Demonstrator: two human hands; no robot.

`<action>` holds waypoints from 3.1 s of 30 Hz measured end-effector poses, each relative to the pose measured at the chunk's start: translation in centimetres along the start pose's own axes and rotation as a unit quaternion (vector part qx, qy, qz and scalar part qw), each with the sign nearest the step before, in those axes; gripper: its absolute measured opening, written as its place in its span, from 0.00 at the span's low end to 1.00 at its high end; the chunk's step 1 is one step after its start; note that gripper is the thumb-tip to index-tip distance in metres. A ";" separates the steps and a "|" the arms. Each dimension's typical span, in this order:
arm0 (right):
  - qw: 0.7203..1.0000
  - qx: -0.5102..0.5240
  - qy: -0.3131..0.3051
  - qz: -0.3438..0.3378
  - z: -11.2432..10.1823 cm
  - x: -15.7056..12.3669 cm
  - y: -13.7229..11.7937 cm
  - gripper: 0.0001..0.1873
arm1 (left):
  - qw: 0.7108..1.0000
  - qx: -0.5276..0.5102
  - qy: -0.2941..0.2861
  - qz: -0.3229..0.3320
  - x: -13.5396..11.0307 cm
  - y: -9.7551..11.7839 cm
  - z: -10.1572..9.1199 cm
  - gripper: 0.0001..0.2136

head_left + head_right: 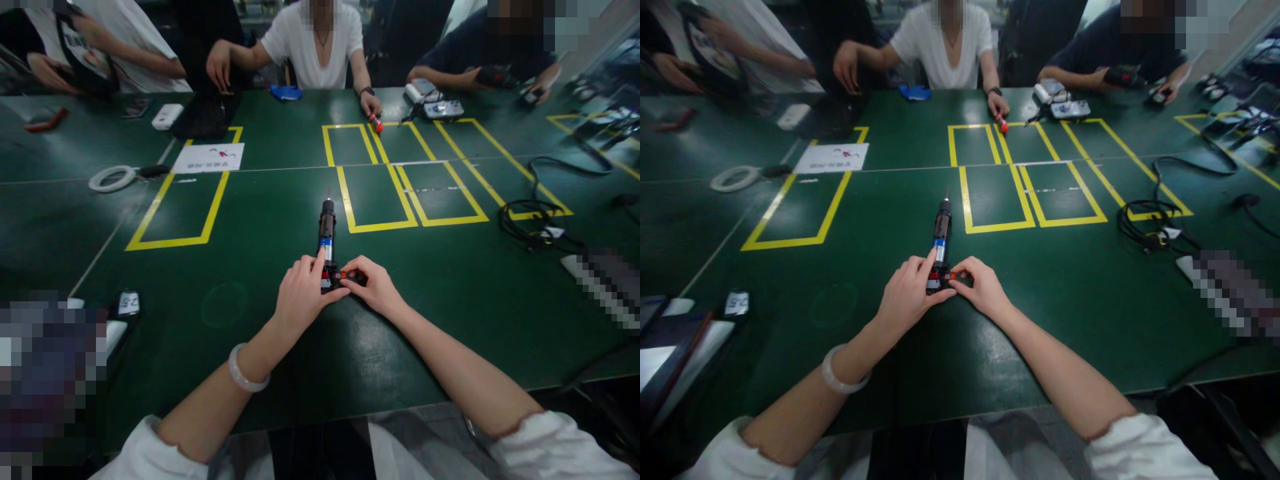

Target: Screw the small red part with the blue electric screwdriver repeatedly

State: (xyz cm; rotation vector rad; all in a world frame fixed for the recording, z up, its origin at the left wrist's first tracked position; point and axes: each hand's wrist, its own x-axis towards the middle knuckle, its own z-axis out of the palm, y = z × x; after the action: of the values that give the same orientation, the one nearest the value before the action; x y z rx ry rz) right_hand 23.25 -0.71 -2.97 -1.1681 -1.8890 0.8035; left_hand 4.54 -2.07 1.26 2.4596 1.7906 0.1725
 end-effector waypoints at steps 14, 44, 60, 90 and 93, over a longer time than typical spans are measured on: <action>0.987 -0.146 -0.037 -0.051 -0.1 -1.0 -0.8 0.21 | 1.000 0.022 0.007 -0.009 0.5 0.4 -0.4 0.37; 0.997 -0.063 -0.041 -0.033 -0.9 -0.4 -0.5 0.15 | 0.978 0.085 -0.039 -0.184 1.1 -18.7 -4.3 0.35; 0.996 -0.060 -0.057 -0.024 -1.1 -0.3 -0.4 0.16 | 0.922 0.153 0.028 -0.354 0.4 -24.8 -4.9 0.31; 0.992 0.083 -0.096 0.001 -1.1 -0.1 -1.0 0.12 | 0.842 -0.522 -0.137 -0.015 2.4 -4.7 -1.5 0.15; 0.982 0.144 -0.121 0.022 -0.8 -0.2 -1.0 0.13 | 0.796 -0.574 -0.189 0.003 1.7 -2.8 0.2 0.15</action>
State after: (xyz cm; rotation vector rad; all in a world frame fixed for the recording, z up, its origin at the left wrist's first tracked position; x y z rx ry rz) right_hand 23.52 -1.23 -1.80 -0.9697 -1.8641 1.2450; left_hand 2.43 0.42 0.72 1.4481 0.9773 0.5301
